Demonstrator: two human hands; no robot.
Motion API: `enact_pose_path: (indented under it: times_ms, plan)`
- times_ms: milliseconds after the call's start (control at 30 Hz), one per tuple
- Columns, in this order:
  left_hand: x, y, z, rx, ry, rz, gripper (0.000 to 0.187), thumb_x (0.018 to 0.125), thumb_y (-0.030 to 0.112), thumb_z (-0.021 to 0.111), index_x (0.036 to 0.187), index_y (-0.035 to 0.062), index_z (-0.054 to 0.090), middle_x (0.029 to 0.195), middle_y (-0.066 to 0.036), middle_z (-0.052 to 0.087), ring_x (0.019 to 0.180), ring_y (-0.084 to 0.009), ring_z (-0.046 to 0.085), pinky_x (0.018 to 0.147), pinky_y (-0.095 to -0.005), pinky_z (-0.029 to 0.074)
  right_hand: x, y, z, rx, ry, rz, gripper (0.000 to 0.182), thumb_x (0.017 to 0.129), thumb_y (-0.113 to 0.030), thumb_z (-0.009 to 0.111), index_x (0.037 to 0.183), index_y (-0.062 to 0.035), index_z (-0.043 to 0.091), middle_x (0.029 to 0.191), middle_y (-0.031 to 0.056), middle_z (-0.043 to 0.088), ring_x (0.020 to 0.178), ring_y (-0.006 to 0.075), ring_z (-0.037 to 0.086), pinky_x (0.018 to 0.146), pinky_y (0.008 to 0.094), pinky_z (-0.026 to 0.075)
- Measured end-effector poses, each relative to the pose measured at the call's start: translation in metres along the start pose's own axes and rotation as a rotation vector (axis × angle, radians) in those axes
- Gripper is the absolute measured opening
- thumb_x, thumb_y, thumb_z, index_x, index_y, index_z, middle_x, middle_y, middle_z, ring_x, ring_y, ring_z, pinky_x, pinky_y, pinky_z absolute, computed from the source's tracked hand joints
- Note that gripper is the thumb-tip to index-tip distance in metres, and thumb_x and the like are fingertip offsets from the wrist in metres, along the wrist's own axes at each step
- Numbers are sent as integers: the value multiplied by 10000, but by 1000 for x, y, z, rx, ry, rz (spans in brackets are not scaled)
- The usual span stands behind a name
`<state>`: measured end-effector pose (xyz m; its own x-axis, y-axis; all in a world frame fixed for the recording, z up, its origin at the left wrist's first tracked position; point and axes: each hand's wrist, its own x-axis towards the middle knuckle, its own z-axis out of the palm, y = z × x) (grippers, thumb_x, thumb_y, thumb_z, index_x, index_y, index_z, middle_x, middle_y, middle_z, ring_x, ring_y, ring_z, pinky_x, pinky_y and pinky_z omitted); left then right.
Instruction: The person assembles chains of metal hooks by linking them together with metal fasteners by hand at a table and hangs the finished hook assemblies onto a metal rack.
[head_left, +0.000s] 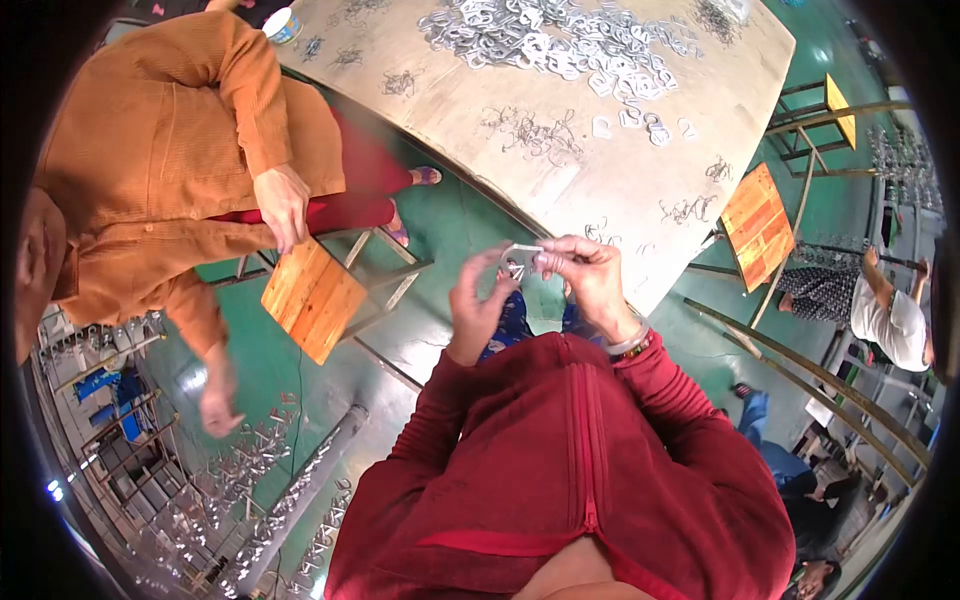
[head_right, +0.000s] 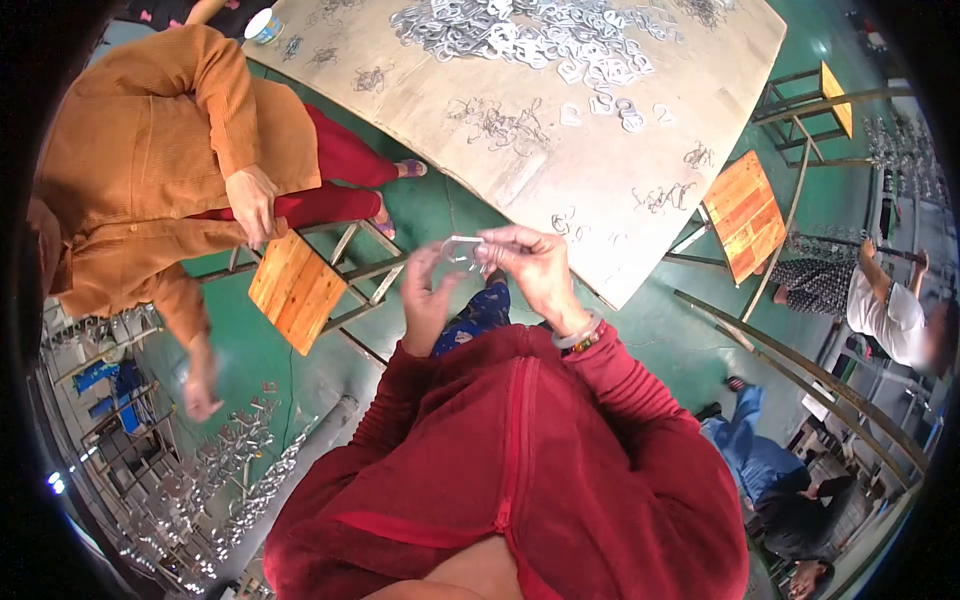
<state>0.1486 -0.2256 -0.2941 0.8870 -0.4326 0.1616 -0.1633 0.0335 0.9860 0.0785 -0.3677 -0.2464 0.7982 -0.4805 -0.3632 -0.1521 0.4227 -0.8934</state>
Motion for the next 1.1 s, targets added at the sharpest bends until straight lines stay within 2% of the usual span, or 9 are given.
enact_pose_path:
  times_ms: [100, 233, 333, 567, 767, 800, 900, 967, 1100]
  plan:
    - [46, -24, -7, 15, 48, -124, 178, 819, 42, 630, 992, 3, 618, 929, -151, 645, 811, -198, 628, 706, -299, 485, -5, 11, -2, -45, -37, -22, 175, 777, -14, 692, 951, 3, 682, 800, 39, 664, 679, 77, 582, 615, 204, 476]
    - [128, -84, 33, 399, -348, 87, 143, 818, 108, 607, 896, -1, 656, 936, -218, 616, 821, -354, 600, 762, -344, 487, -13, 11, -1, -74, -47, -7, 146, 778, 3, 681, 924, 5, 684, 832, 36, 656, 727, 80, 578, 649, 204, 467]
    - [158, -145, 71, 679, -452, 384, 142, 801, 107, 586, 874, 4, 652, 910, -200, 606, 869, -347, 578, 762, -406, 478, -12, 14, -1, -137, -23, -70, 117, 775, 36, 670, 890, 22, 680, 798, 49, 646, 697, 90, 570, 628, 219, 459]
    - [165, -158, 82, 935, -528, 467, 119, 809, 29, 467, 897, -7, 539, 884, -217, 536, 870, -380, 547, 765, -462, 460, -10, 12, -6, -83, -7, 34, 130, 795, -15, 668, 923, 3, 682, 806, 33, 664, 738, 71, 597, 672, 205, 478]
    - [158, -115, 69, 677, -334, 298, 94, 846, 9, 443, 899, -42, 501, 888, -236, 551, 838, -427, 539, 740, -483, 447, -7, 6, -9, -157, -67, -8, 150, 822, -25, 629, 961, -3, 680, 817, 27, 660, 731, 69, 585, 660, 217, 471]
    - [155, -99, 62, 631, -324, 377, 109, 863, 33, 481, 924, -45, 526, 884, -230, 585, 803, -380, 578, 713, -448, 466, -6, 4, -9, -160, -85, -26, 149, 824, -25, 623, 960, -3, 681, 823, 28, 659, 727, 70, 582, 658, 217, 469]
    - [129, -24, 41, 423, -326, -46, 124, 877, 46, 529, 957, -43, 561, 850, -137, 619, 813, -199, 620, 708, -317, 493, -1, -1, -9, -172, -123, -40, 213, 819, 5, 609, 1025, -15, 657, 840, 43, 652, 704, 75, 579, 642, 215, 475]
    - [104, 22, 25, 131, -263, -109, 99, 863, 22, 567, 938, -43, 575, 871, -100, 615, 811, -114, 603, 707, -242, 486, 3, -6, -7, -91, -127, 4, 243, 816, 14, 610, 1055, -17, 639, 839, 50, 649, 696, 79, 580, 636, 214, 482]
    - [62, 72, 9, 316, -196, 277, 99, 772, 38, 653, 860, 26, 608, 938, -95, 596, 901, -244, 561, 770, -335, 453, 15, -5, -8, -42, -149, -129, 213, 803, 34, 624, 1015, 16, 623, 845, 60, 650, 681, 88, 591, 626, 216, 493]
